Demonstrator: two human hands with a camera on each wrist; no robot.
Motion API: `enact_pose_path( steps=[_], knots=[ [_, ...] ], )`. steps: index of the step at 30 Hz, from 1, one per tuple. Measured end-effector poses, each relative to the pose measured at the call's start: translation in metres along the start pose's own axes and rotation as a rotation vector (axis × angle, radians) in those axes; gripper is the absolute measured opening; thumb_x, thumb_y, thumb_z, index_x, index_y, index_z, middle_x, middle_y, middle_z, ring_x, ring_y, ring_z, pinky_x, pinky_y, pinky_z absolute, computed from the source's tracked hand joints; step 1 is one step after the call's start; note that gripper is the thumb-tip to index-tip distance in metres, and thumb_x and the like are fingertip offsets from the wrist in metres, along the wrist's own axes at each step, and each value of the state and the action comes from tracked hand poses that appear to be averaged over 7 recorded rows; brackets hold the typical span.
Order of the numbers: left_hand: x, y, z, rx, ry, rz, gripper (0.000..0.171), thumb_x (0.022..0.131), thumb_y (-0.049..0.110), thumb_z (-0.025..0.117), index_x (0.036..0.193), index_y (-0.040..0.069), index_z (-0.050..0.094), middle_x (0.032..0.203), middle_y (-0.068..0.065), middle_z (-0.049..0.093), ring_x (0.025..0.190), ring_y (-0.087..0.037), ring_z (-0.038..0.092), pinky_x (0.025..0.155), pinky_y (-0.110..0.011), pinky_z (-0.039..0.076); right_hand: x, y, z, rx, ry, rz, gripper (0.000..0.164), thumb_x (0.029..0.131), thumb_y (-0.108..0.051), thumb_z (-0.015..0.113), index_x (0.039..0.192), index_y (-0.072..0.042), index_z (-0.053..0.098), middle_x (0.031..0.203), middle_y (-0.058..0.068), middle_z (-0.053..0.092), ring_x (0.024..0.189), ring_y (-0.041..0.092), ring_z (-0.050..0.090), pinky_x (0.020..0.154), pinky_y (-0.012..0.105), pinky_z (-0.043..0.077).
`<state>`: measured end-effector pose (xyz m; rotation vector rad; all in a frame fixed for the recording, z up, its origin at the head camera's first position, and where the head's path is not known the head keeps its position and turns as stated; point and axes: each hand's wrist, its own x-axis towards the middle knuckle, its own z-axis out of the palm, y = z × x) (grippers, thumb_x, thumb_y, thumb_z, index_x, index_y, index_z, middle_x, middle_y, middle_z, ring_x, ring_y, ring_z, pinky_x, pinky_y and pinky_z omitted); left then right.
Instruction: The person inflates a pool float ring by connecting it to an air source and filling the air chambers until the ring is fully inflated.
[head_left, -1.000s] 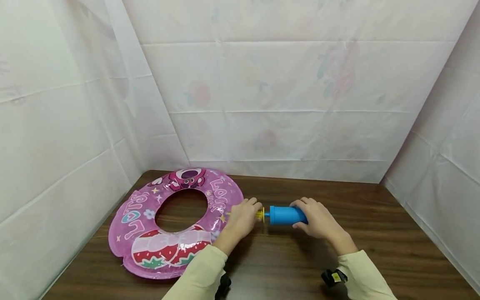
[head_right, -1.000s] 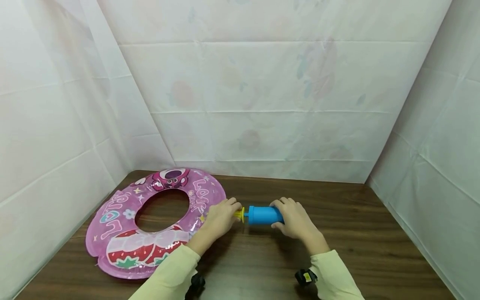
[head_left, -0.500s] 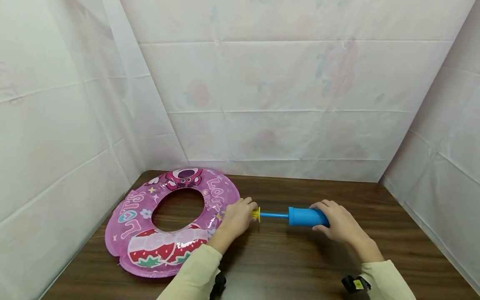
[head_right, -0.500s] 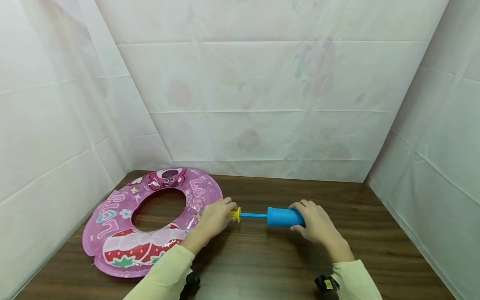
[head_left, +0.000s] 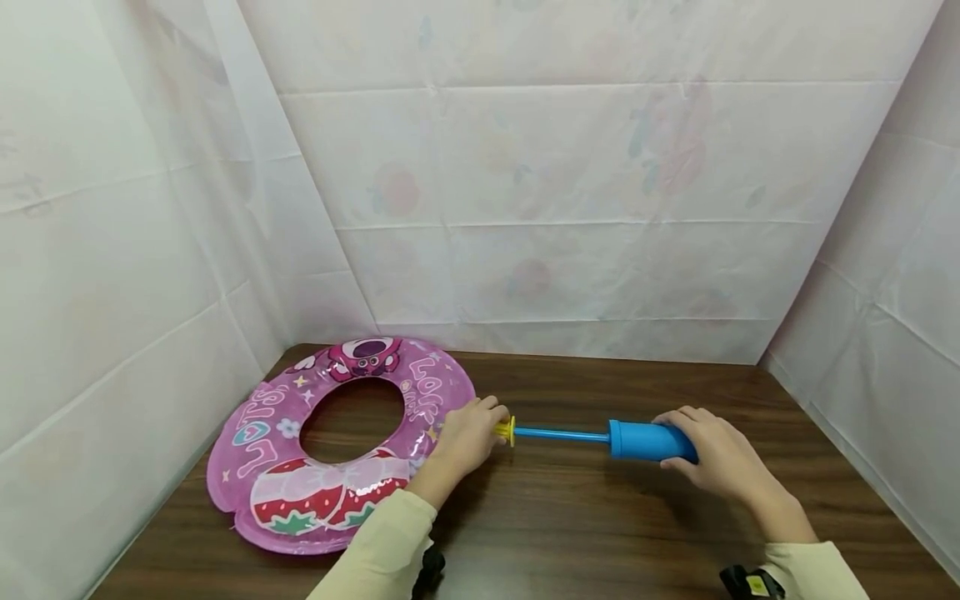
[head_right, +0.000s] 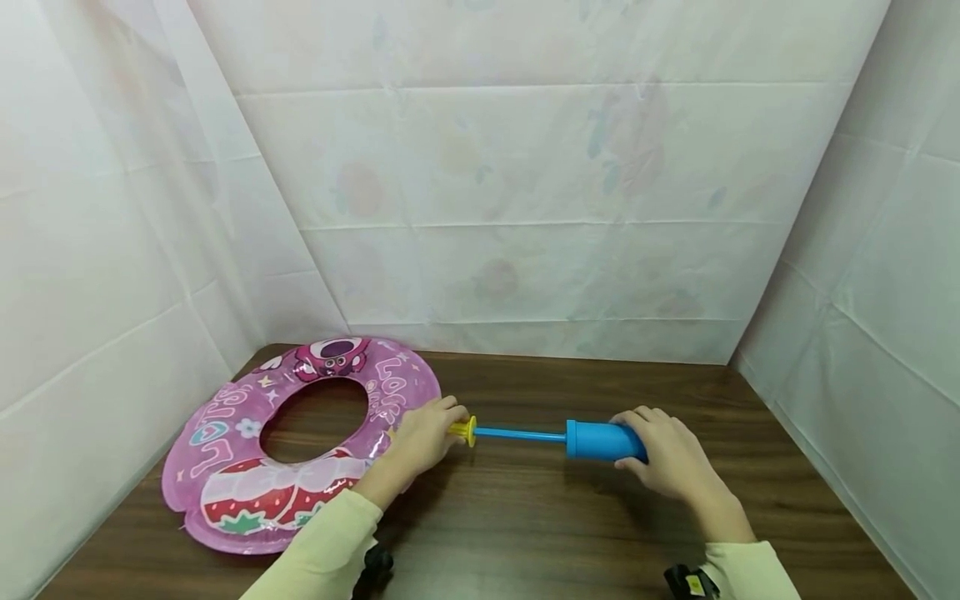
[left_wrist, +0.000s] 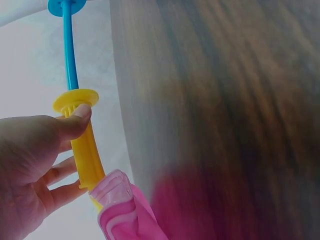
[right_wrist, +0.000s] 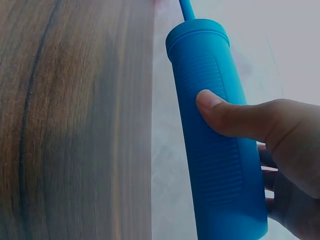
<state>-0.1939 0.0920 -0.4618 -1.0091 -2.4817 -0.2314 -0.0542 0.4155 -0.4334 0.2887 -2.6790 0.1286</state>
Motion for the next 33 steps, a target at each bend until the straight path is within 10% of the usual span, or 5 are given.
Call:
enact_pose_path(
  steps=[18,33],
  knots=[
    [-0.001,-0.001,0.005,0.004,0.072,0.051,0.028,0.075,0.029,0.080,0.094,0.017,0.063,0.085,0.004,0.055,0.081,-0.015,0.055,0.057,-0.023,0.045,0.008,-0.013,0.009,0.033,0.085,-0.051,0.050,0.069,-0.021,0.085,0.112,-0.010,0.064,0.104,0.008,0.065,0.097,0.030,0.061,0.082,0.054,0.051],
    [0.001,0.008,0.006,0.013,0.040,-0.034,0.030,0.077,0.026,0.079,0.097,0.016,0.059,0.090,0.001,0.054,0.089,-0.019,0.055,0.064,-0.031,0.045,0.049,-0.071,0.042,-0.025,0.134,-0.036,0.054,0.064,-0.020,0.089,0.111,-0.010,0.064,0.097,0.010,0.062,0.093,0.029,0.057,0.079,0.051,0.049]
  ],
)
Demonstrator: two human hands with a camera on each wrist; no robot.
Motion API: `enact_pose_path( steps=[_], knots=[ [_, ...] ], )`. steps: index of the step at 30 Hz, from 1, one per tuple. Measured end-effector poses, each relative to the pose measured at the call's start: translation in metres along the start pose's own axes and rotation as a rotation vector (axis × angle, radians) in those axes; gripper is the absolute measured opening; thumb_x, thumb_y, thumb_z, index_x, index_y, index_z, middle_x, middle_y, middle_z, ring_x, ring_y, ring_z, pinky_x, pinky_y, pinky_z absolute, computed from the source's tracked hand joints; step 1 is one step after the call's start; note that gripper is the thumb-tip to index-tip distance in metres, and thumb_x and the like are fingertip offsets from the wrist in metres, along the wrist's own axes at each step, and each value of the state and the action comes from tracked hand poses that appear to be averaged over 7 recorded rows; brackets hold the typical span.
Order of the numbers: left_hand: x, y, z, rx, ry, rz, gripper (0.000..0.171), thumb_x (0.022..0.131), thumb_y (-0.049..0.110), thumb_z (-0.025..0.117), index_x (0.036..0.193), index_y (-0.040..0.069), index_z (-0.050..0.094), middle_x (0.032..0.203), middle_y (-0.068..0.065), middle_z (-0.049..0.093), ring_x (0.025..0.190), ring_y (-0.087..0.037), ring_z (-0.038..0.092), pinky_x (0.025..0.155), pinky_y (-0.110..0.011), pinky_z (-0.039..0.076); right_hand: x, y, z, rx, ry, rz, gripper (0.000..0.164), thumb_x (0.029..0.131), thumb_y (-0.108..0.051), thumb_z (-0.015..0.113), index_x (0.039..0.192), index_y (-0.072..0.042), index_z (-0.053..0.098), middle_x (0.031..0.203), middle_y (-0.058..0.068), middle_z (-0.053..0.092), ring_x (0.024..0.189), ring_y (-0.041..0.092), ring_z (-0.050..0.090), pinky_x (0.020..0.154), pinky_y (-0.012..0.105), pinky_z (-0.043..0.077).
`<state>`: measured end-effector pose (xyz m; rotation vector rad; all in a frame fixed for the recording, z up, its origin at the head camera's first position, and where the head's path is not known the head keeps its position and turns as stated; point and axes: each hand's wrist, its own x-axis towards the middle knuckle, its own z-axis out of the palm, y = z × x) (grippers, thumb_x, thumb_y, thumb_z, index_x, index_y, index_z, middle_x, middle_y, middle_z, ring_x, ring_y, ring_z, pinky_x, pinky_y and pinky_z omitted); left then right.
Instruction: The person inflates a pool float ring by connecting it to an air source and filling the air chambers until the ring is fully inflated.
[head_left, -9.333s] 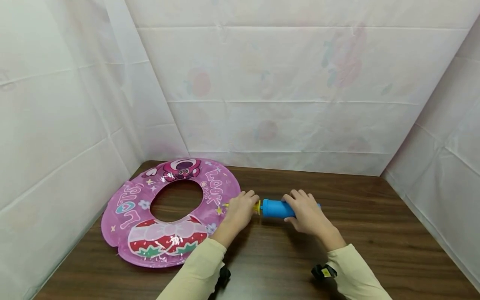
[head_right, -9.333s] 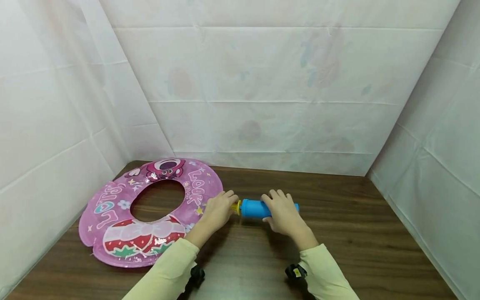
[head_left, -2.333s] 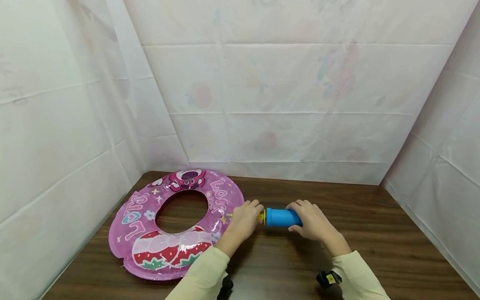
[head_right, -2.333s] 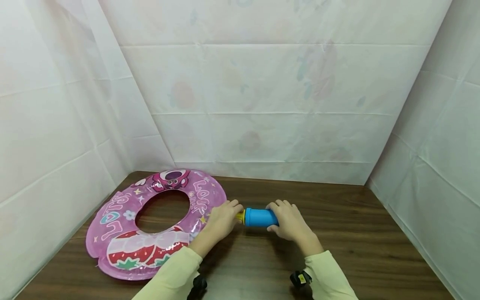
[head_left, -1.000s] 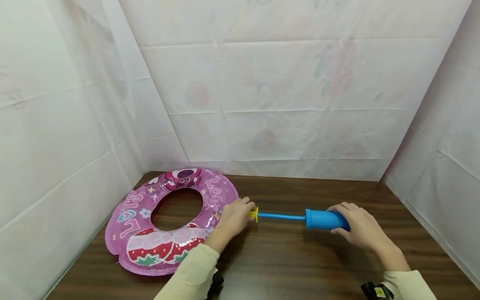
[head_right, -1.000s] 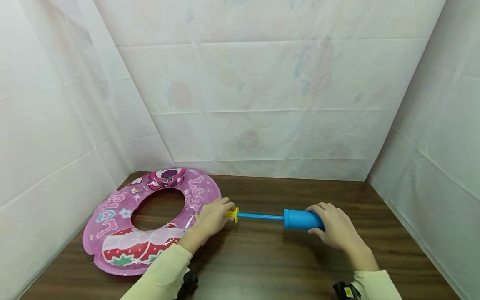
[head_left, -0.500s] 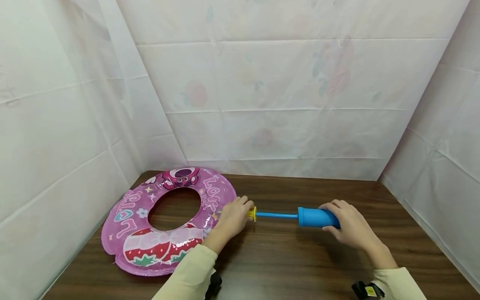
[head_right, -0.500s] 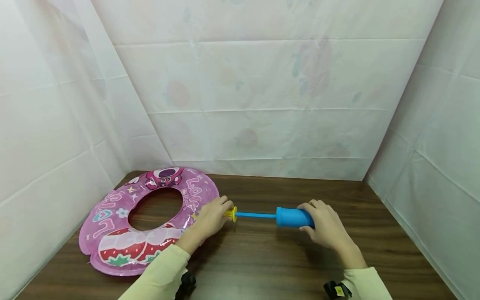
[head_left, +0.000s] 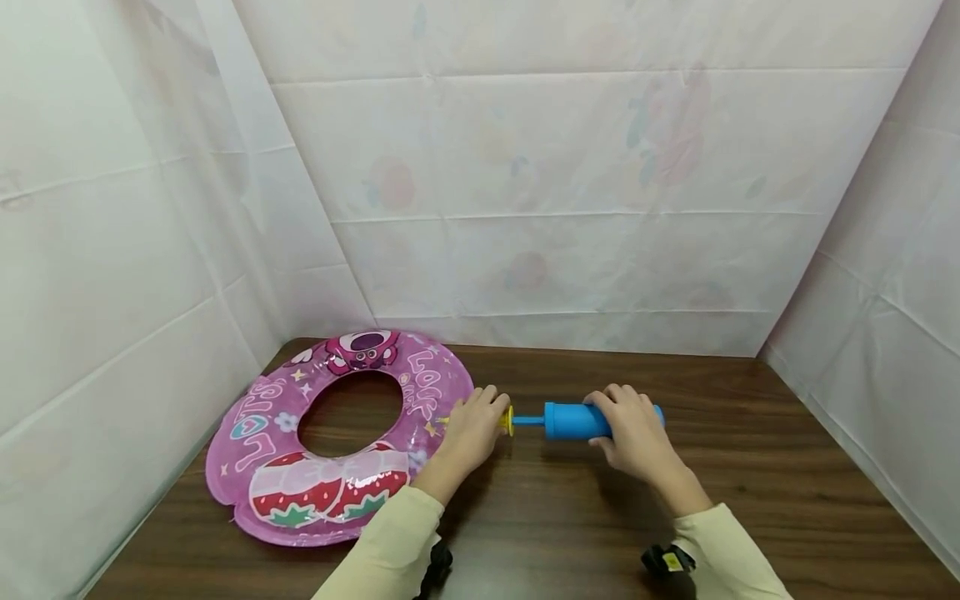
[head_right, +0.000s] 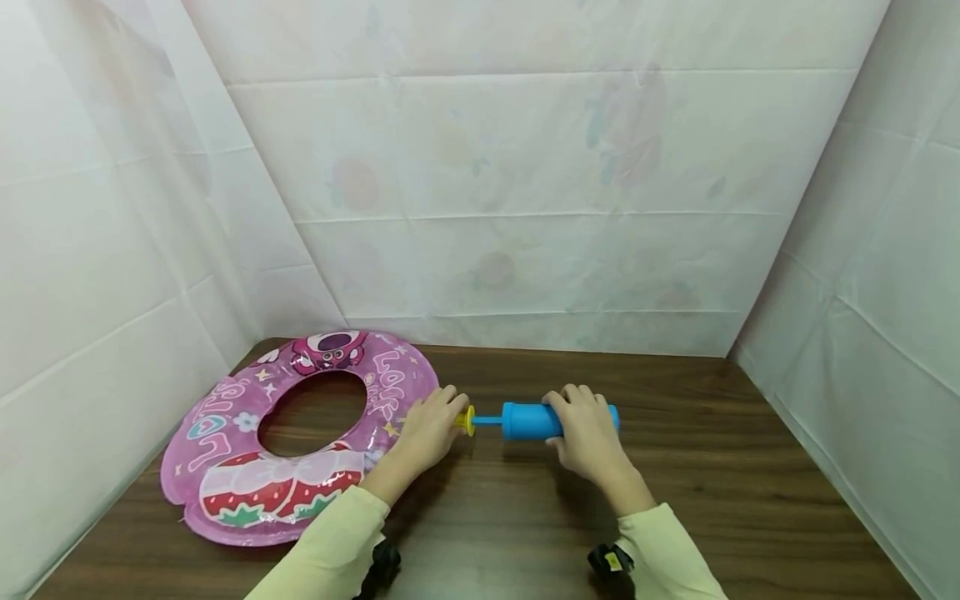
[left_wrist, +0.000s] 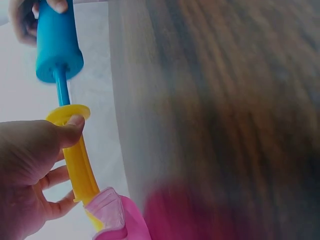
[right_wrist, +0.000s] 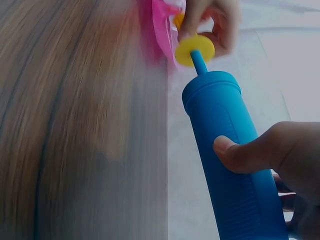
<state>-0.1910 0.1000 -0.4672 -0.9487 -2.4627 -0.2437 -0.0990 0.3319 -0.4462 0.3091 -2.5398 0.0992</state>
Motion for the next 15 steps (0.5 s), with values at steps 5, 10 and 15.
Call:
enact_pose_path(
  steps=[5,10,15],
  knots=[
    [0.004,-0.001,0.000,0.039,0.023,-0.008,0.032,0.079,0.027,0.078,0.102,0.016,0.060,0.094,-0.001,0.056,0.091,-0.020,0.055,0.066,-0.032,0.047,0.017,-0.014,0.012,0.002,0.018,-0.037,0.055,0.064,-0.023,0.089,0.111,-0.011,0.063,0.097,0.009,0.062,0.094,0.028,0.057,0.079,0.050,0.049],
    [0.000,-0.002,0.000,0.071,0.076,0.026,0.028,0.077,0.022,0.079,0.100,0.015,0.063,0.089,-0.001,0.057,0.086,-0.019,0.057,0.063,-0.031,0.048,0.021,-0.018,0.021,0.023,0.015,-0.069,0.055,0.064,-0.026,0.089,0.110,-0.013,0.063,0.097,0.007,0.062,0.092,0.026,0.058,0.079,0.048,0.051],
    [0.001,-0.003,0.003,0.127,0.120,0.064,0.032,0.074,0.027,0.082,0.096,0.016,0.063,0.085,0.000,0.058,0.083,-0.017,0.059,0.062,-0.029,0.051,0.020,-0.013,0.024,0.035,-0.003,-0.052,0.054,0.064,-0.027,0.089,0.110,-0.015,0.063,0.100,0.005,0.063,0.095,0.025,0.059,0.081,0.047,0.051]
  ],
)
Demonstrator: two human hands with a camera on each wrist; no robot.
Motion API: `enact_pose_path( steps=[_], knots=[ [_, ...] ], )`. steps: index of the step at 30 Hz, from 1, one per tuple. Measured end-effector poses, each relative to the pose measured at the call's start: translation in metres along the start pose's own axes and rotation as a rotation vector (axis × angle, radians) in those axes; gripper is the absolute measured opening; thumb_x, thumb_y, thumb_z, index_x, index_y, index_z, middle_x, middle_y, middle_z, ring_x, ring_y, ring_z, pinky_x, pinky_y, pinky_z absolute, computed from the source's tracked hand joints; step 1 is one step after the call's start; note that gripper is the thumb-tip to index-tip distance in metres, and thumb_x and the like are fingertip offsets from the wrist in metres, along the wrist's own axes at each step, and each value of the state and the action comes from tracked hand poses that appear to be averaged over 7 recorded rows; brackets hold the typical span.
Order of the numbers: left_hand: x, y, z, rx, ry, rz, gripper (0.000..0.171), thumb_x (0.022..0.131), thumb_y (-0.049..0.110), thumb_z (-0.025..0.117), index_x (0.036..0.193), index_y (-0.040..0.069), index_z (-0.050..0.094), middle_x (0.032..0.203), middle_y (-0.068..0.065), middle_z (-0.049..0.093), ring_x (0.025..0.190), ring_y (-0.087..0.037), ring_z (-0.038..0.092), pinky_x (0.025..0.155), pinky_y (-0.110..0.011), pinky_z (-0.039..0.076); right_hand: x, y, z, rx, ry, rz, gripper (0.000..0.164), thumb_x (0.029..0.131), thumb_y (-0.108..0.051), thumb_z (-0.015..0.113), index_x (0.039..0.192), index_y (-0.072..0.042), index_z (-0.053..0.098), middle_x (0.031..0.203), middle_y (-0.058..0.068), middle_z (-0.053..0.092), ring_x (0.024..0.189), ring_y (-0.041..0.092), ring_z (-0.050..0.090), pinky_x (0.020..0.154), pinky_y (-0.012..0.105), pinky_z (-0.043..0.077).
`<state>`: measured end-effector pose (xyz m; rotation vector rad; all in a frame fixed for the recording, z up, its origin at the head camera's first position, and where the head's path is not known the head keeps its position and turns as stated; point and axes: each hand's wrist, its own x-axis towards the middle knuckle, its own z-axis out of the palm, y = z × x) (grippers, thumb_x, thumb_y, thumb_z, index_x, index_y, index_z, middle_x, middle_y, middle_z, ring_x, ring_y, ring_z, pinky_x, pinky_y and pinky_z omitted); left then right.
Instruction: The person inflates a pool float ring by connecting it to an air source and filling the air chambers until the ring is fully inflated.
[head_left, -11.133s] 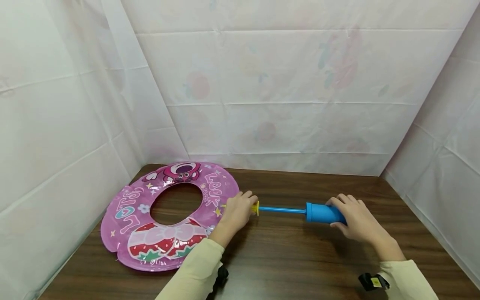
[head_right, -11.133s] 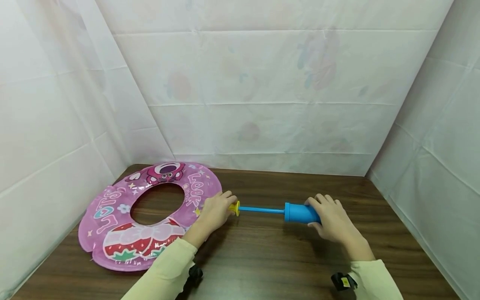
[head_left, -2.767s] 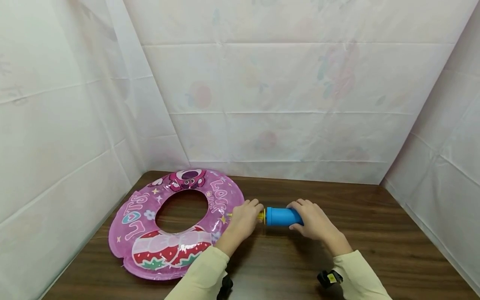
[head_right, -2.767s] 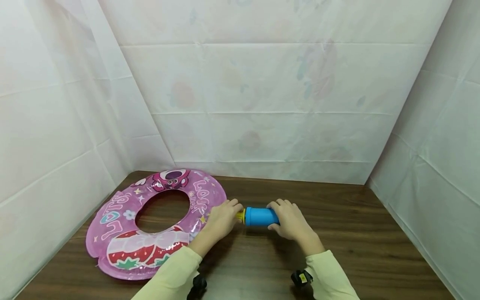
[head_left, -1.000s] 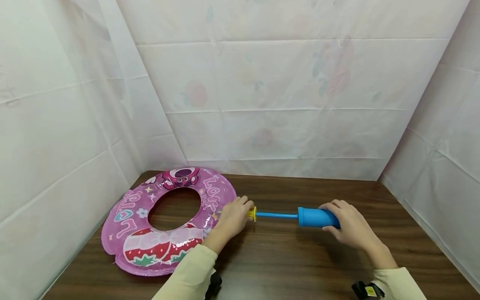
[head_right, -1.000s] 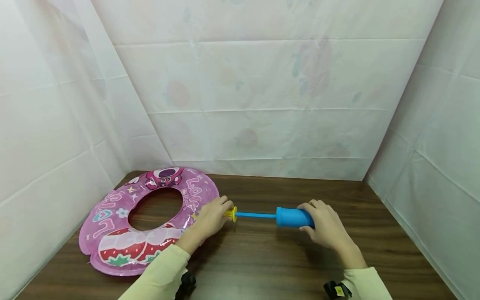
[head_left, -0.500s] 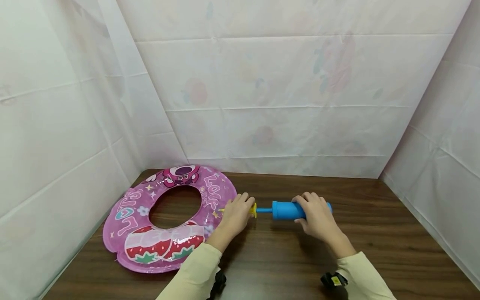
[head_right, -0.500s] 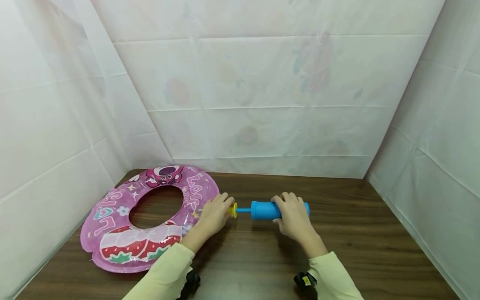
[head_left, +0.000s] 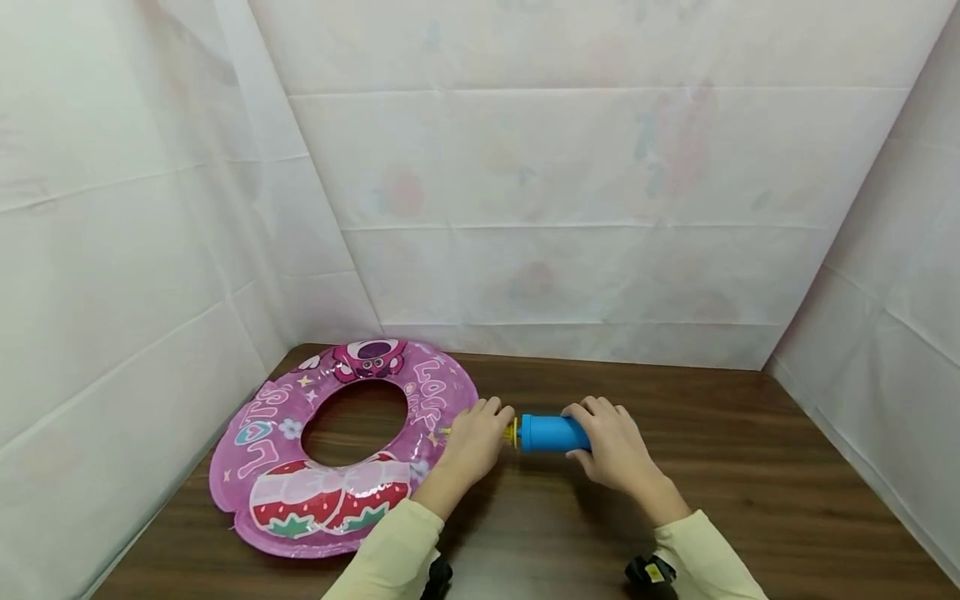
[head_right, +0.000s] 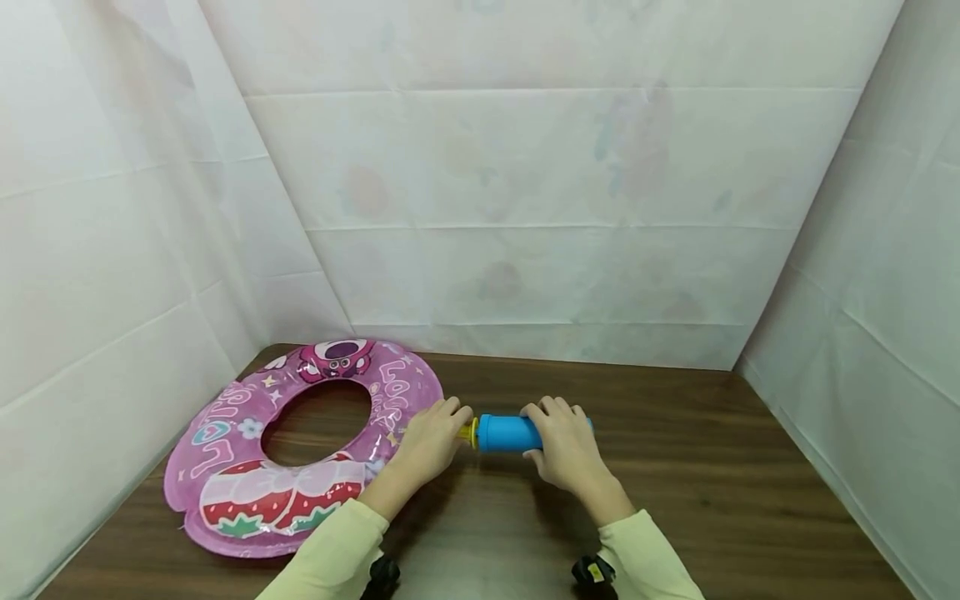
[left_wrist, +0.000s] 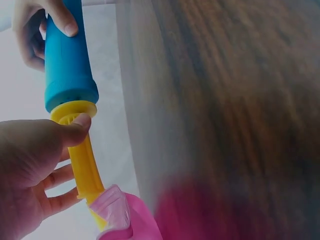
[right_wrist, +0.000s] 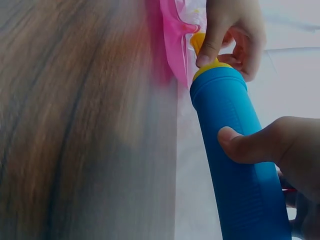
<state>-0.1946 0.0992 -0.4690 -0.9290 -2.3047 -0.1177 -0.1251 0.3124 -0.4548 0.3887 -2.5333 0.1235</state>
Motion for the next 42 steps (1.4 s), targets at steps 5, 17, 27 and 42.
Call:
enact_pose_path(
  steps=[5,17,27,42],
  knots=[
    [-0.001,0.000,0.000,-0.003,-0.026,0.001,0.034,0.074,0.032,0.081,0.097,0.017,0.062,0.086,0.000,0.057,0.083,-0.017,0.059,0.062,-0.028,0.050,-0.009,0.006,-0.005,-0.004,-0.019,0.027,0.053,0.066,-0.027,0.088,0.112,-0.016,0.063,0.102,0.006,0.064,0.098,0.026,0.059,0.081,0.047,0.050],
    [-0.004,-0.003,-0.002,-0.044,-0.045,0.014,0.031,0.074,0.030,0.081,0.092,0.017,0.059,0.083,0.000,0.054,0.080,-0.019,0.056,0.059,-0.028,0.048,-0.040,0.032,-0.021,-0.047,-0.006,0.059,0.054,0.068,-0.026,0.086,0.116,-0.014,0.063,0.102,0.006,0.064,0.098,0.026,0.059,0.078,0.047,0.050],
    [-0.006,-0.007,-0.004,-0.070,-0.065,0.007,0.030,0.074,0.028,0.081,0.090,0.016,0.058,0.081,0.000,0.052,0.079,-0.018,0.055,0.059,-0.027,0.047,-0.065,0.052,-0.040,-0.058,-0.020,0.093,0.056,0.068,-0.024,0.086,0.117,-0.013,0.062,0.103,0.008,0.064,0.098,0.029,0.060,0.077,0.049,0.050],
    [-0.003,0.000,-0.007,-0.109,-0.078,-0.026,0.034,0.073,0.029,0.082,0.096,0.017,0.061,0.086,-0.001,0.055,0.086,-0.020,0.057,0.062,-0.032,0.049,-0.067,0.047,-0.045,-0.002,0.026,0.056,0.054,0.068,-0.017,0.085,0.117,-0.009,0.062,0.102,0.011,0.063,0.099,0.032,0.057,0.075,0.052,0.045]
  ],
)
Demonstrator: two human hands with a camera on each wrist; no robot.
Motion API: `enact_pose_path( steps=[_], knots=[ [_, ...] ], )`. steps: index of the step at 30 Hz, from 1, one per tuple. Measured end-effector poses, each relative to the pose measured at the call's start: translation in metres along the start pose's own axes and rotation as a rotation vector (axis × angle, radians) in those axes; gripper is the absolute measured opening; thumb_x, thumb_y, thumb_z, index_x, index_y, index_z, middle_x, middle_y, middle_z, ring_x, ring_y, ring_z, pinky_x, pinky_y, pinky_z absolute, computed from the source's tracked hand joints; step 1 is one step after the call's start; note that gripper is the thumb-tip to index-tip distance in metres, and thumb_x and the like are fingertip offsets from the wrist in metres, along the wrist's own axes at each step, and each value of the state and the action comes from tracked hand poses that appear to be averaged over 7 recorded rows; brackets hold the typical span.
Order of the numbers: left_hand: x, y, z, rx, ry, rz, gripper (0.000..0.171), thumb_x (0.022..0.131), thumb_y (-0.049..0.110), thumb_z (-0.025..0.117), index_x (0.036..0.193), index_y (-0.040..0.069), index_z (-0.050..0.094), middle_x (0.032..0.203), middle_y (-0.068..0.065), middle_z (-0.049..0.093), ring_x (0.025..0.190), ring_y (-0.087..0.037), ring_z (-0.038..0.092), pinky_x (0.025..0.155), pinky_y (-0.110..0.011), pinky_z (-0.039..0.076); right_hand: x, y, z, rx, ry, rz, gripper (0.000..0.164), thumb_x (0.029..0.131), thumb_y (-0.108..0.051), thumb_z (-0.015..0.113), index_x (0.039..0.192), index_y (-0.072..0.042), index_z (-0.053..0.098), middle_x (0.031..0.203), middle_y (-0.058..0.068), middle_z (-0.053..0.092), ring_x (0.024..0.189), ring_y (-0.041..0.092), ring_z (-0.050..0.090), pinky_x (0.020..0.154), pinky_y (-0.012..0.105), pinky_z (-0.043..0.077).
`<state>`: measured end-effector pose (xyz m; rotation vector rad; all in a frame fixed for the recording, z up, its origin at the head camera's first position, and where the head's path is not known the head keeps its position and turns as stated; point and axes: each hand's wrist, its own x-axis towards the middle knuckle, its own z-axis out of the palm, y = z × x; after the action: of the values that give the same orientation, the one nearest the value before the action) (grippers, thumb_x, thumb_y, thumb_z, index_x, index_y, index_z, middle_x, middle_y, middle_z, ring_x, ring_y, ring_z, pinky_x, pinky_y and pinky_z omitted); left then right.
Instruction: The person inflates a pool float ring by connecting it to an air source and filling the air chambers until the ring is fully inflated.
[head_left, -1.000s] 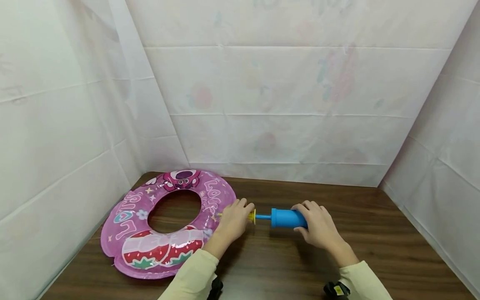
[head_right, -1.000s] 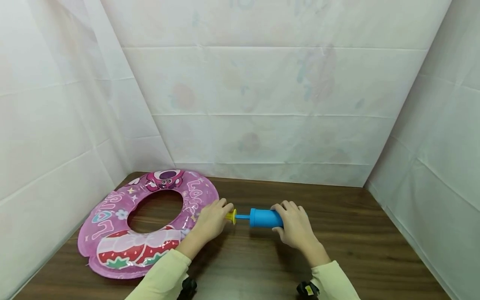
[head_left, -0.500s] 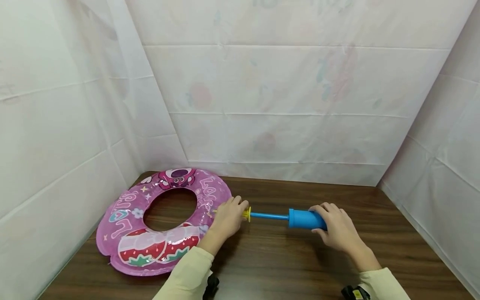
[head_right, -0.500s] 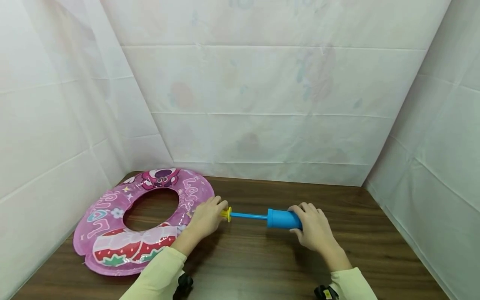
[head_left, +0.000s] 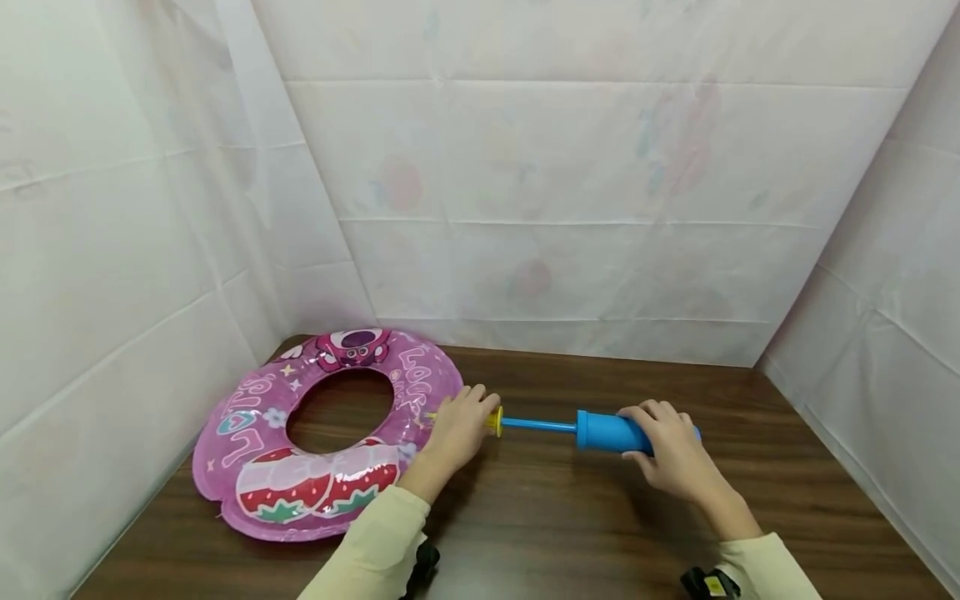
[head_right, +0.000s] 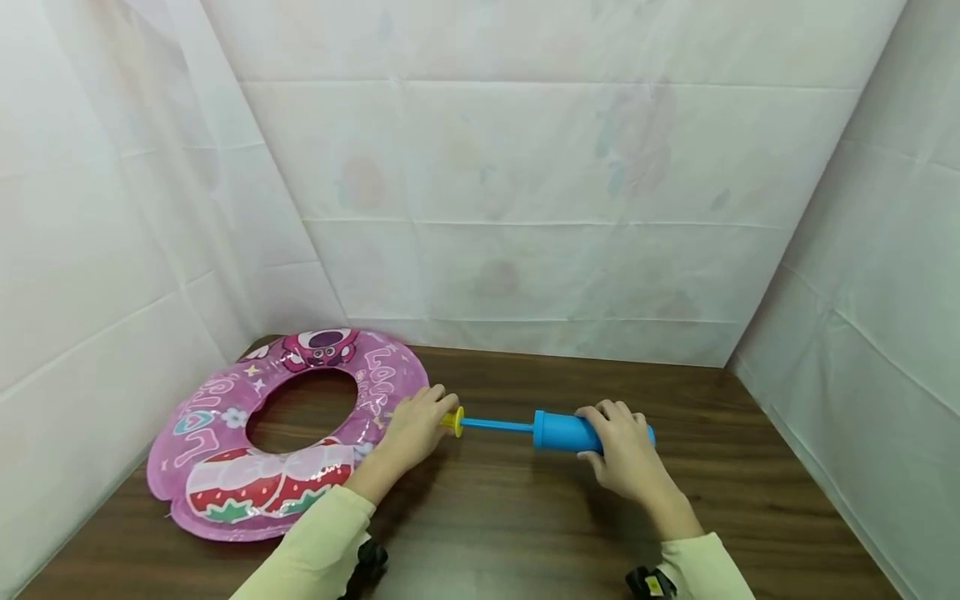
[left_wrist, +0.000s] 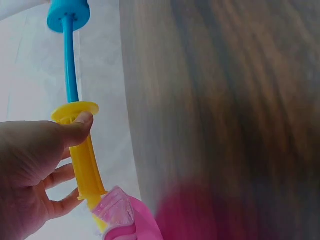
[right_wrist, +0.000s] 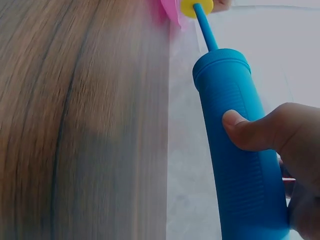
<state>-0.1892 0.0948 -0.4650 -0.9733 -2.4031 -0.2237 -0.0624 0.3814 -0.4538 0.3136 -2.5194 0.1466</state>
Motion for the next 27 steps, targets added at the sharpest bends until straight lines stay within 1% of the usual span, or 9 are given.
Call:
enact_pose_path(
  steps=[6,9,13,19,22,25,27],
  knots=[
    [0.002,0.001,-0.001,0.002,0.000,-0.004,0.032,0.074,0.029,0.081,0.095,0.017,0.061,0.085,-0.001,0.056,0.085,-0.020,0.057,0.060,-0.031,0.046,0.015,-0.021,0.010,0.020,-0.006,0.006,0.054,0.070,-0.018,0.085,0.118,-0.009,0.062,0.104,0.013,0.063,0.100,0.032,0.056,0.077,0.051,0.043],
    [0.002,0.002,-0.002,-0.006,-0.015,-0.010,0.032,0.074,0.030,0.080,0.097,0.017,0.061,0.086,-0.001,0.056,0.084,-0.019,0.056,0.060,-0.030,0.045,0.021,-0.032,0.014,0.023,-0.006,0.008,0.053,0.070,-0.018,0.085,0.117,-0.009,0.062,0.103,0.012,0.063,0.099,0.031,0.056,0.076,0.051,0.043],
    [0.003,0.004,-0.003,-0.010,-0.047,-0.010,0.033,0.076,0.031,0.079,0.102,0.019,0.062,0.089,0.000,0.057,0.088,-0.018,0.056,0.064,-0.030,0.045,0.028,-0.046,0.020,0.025,-0.007,0.019,0.052,0.070,-0.018,0.085,0.116,-0.009,0.062,0.103,0.012,0.063,0.098,0.031,0.056,0.075,0.050,0.043],
    [0.005,0.006,-0.003,0.003,-0.052,0.001,0.034,0.077,0.029,0.079,0.106,0.020,0.063,0.093,-0.001,0.059,0.091,-0.018,0.057,0.068,-0.034,0.050,0.038,-0.064,0.031,0.041,-0.007,0.031,0.052,0.071,-0.020,0.085,0.117,-0.009,0.062,0.103,0.011,0.063,0.098,0.030,0.056,0.076,0.049,0.043],
    [0.004,0.004,-0.004,-0.007,-0.068,0.005,0.034,0.078,0.026,0.079,0.108,0.020,0.063,0.096,-0.002,0.061,0.092,-0.018,0.057,0.072,-0.036,0.052,0.042,-0.072,0.036,0.047,-0.006,0.030,0.053,0.071,-0.021,0.085,0.117,-0.010,0.062,0.103,0.011,0.063,0.098,0.030,0.056,0.076,0.049,0.042],
    [0.002,-0.002,-0.007,-0.019,-0.083,0.006,0.033,0.079,0.023,0.078,0.109,0.020,0.063,0.097,-0.002,0.061,0.093,-0.019,0.058,0.071,-0.036,0.053,0.045,-0.079,0.041,0.049,-0.010,0.036,0.053,0.070,-0.022,0.085,0.117,-0.011,0.062,0.103,0.010,0.062,0.099,0.029,0.055,0.076,0.049,0.042],
    [0.000,-0.007,-0.009,-0.022,-0.081,0.009,0.033,0.079,0.023,0.078,0.108,0.020,0.063,0.097,-0.002,0.061,0.093,-0.019,0.058,0.069,-0.035,0.052,0.047,-0.083,0.042,0.049,-0.014,0.046,0.053,0.071,-0.022,0.085,0.118,-0.012,0.062,0.104,0.010,0.062,0.099,0.029,0.055,0.076,0.049,0.042]
  ],
)
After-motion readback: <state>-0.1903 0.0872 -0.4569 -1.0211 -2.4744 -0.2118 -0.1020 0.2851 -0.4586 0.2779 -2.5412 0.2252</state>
